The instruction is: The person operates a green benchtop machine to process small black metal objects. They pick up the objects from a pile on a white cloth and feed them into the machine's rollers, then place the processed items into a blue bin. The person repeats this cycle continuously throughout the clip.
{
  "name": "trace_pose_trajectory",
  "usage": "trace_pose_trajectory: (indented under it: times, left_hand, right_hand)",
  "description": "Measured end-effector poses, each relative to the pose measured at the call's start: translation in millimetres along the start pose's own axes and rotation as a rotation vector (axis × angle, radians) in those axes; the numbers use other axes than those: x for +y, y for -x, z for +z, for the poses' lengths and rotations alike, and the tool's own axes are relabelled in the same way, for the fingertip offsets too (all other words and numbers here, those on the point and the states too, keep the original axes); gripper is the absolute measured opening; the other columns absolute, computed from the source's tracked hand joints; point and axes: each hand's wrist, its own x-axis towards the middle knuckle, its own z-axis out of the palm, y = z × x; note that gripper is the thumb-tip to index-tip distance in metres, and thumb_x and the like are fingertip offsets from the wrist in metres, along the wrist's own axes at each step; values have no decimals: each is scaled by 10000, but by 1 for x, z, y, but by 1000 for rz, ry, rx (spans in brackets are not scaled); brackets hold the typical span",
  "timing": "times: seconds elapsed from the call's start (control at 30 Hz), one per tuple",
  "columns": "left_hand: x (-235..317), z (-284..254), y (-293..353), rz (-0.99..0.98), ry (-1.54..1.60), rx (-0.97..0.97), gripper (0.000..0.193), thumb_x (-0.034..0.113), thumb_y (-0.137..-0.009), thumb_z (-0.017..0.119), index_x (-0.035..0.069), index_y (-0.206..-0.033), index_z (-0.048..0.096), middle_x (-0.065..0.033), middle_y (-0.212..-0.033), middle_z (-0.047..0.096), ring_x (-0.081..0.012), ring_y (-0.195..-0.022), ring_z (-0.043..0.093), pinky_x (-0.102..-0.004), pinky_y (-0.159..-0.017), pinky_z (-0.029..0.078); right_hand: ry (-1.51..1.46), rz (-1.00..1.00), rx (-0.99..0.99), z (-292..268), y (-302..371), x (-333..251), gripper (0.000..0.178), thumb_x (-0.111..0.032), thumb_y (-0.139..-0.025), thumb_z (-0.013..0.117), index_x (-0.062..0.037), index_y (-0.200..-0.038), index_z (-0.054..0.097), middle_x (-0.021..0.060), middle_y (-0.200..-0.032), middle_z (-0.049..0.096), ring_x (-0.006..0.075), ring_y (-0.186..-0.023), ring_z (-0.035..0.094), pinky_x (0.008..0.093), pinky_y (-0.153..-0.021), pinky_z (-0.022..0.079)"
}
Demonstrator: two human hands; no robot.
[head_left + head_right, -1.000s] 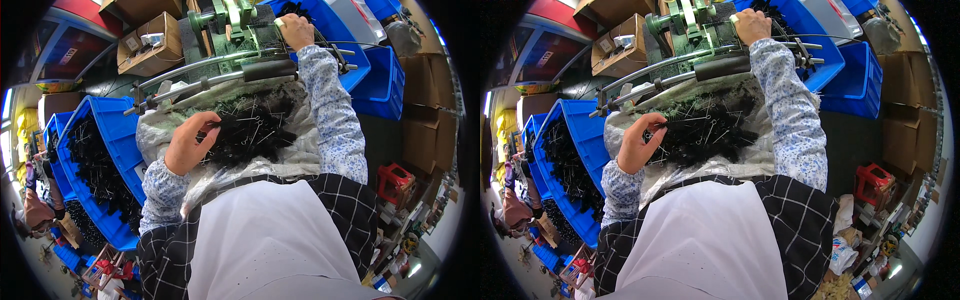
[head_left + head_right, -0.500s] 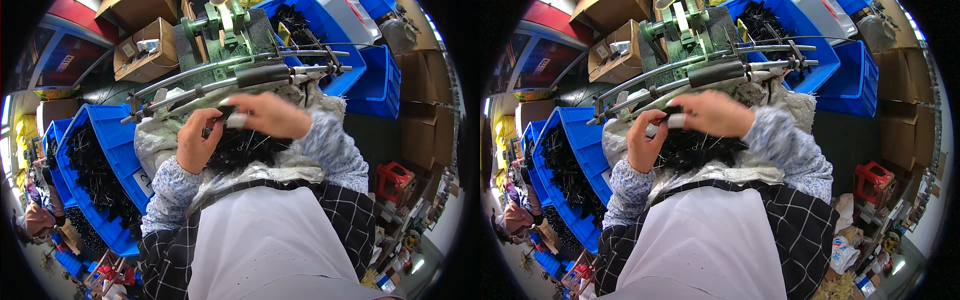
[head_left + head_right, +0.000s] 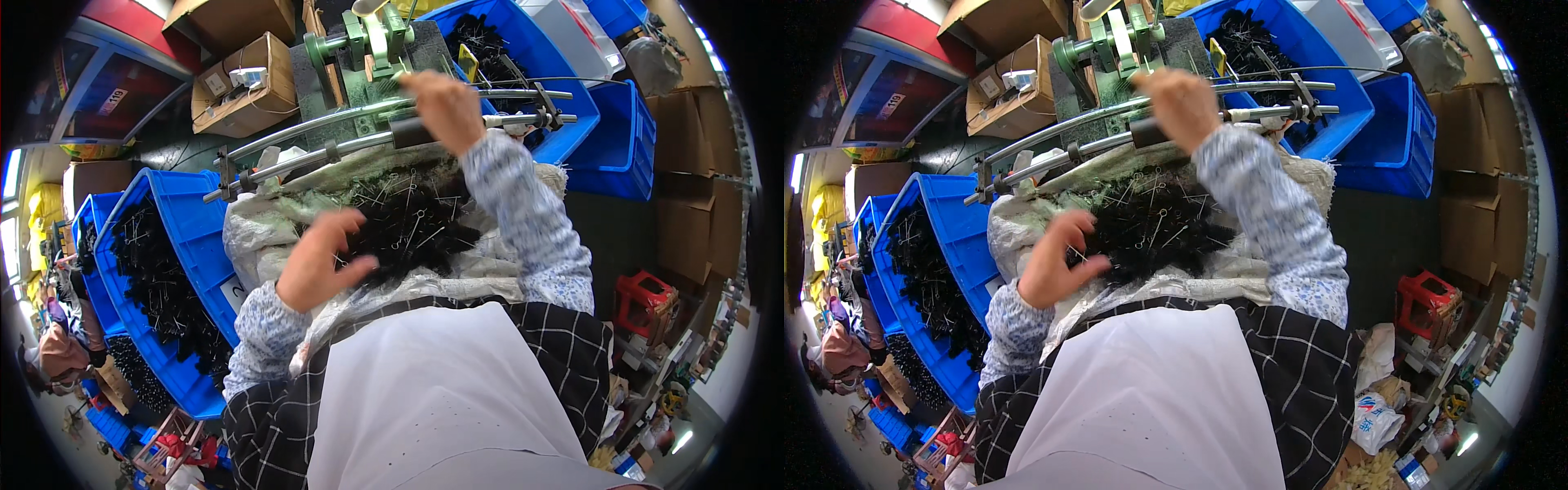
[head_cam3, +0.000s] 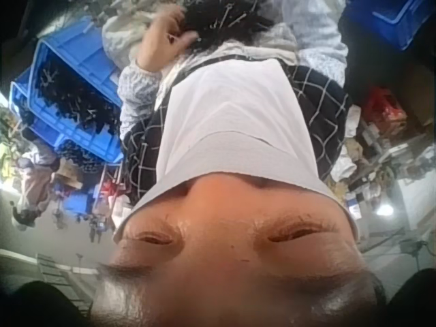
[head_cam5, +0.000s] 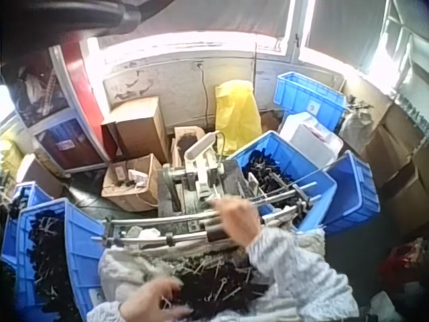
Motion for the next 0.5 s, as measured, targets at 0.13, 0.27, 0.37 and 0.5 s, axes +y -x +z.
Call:
trace_pose_trajectory:
  times: [0.13,0.27,0.37,0.5]
  left_hand:
    - [-14,23,29,133,-482,-400,344,164,-743,660,124,-1068,555,-87,-1023,503,-252,-898,532,-349,-790,428]
    - [-24,28,31,143,-544,-371,330,157,-736,664,129,-1044,551,-76,-1007,503,-235,-890,537,-354,-775,430]
    - [-24,26,32,127,-527,-381,331,152,-728,665,126,-1036,546,-70,-1002,507,-228,-880,540,-354,-769,429]
    - [-21,18,37,13,-570,-357,356,124,-711,658,118,-1047,541,-68,-978,522,-228,-879,544,-346,-790,414]
  right_hand:
    - [289,186,11,33,-9,59,223,-156,-821,553,-163,-1029,633,43,-757,628,219,-742,619,346,-665,504]
    - [309,200,-53,38,-18,62,219,-154,-813,556,-170,-1011,650,49,-786,637,226,-756,617,353,-685,501]
    - [283,123,12,44,-17,65,122,-177,-824,533,-136,-868,639,62,-757,633,230,-737,630,378,-668,508]
    - [194,122,23,52,-15,73,167,-185,-821,538,-161,-939,653,62,-772,634,222,-791,620,419,-754,479]
